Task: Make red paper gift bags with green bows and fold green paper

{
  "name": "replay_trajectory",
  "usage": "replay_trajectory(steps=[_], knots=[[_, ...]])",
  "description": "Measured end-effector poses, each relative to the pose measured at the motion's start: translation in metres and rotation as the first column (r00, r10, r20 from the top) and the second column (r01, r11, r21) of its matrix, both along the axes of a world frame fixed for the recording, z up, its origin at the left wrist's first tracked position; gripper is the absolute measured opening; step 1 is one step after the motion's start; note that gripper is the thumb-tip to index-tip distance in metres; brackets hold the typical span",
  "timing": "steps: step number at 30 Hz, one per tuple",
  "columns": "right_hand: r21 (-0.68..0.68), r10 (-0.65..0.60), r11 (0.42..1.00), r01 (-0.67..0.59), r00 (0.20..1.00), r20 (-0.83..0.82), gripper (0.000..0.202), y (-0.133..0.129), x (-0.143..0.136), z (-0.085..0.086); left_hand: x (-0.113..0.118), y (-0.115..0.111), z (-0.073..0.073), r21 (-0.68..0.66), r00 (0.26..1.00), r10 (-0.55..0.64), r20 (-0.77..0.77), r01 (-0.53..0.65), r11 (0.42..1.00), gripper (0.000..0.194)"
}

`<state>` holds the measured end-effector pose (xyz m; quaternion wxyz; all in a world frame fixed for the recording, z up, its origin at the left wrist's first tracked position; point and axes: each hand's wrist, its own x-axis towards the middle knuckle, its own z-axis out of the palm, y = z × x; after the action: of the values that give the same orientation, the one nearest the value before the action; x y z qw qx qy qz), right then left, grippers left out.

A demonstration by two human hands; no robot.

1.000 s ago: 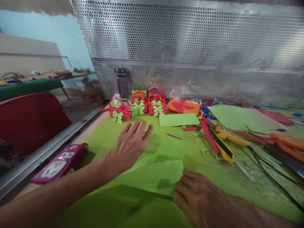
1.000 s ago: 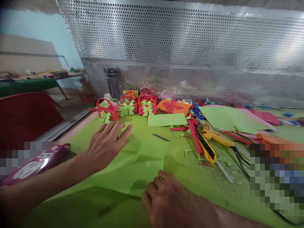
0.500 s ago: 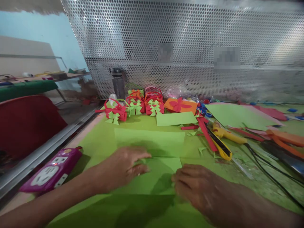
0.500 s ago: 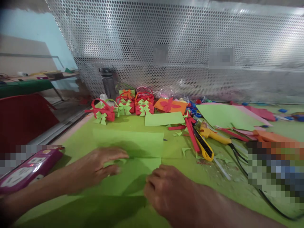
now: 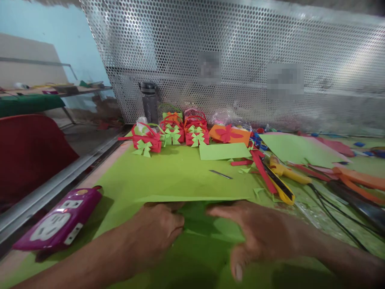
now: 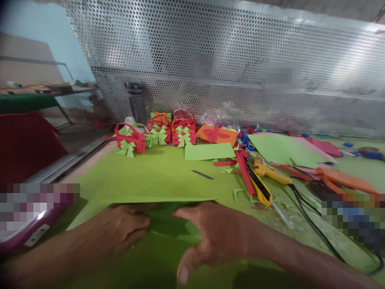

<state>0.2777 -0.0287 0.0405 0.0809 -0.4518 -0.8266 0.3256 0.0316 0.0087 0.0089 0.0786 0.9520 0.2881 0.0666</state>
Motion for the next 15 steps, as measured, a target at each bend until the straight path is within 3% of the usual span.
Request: replay_trajectory(steps=[2,4,6,10,13,15], knots=[[0.015,0.027,1.0,-0.027,0.999,-0.03,0.093,0.001,-0.006,-0.004,-0.001,0.004,0.004,-0.04,0.998,-0.063,-0.027,0.062,0.997,0.031],[0.014,0.057,0.998,-0.057,0.998,-0.013,0.089,0.006,-0.011,-0.006,-0.002,0.007,0.008,-0.057,0.996,-0.083,-0.023,0.082,0.995,0.028],[-0.021,0.042,0.999,-0.041,0.998,0.046,0.075,0.016,-0.014,-0.008,-0.001,0.009,0.011,-0.077,0.996,-0.083,-0.018,0.081,0.994,0.029],[-0.127,-0.006,0.992,0.011,0.999,0.039,0.026,0.039,-0.013,-0.015,0.003,0.015,0.012,-0.077,0.997,-0.033,-0.066,0.028,0.997,0.027],[-0.18,-0.022,0.983,0.022,1.0,0.003,0.024,0.05,-0.011,-0.027,0.005,0.015,0.006,0.005,0.988,0.054,-0.144,-0.054,0.999,0.023],[-0.178,-0.049,0.983,0.051,0.999,0.014,0.026,0.053,-0.01,-0.035,0.005,0.012,0.0,0.14,0.976,0.124,-0.179,-0.1,0.985,0.021]])
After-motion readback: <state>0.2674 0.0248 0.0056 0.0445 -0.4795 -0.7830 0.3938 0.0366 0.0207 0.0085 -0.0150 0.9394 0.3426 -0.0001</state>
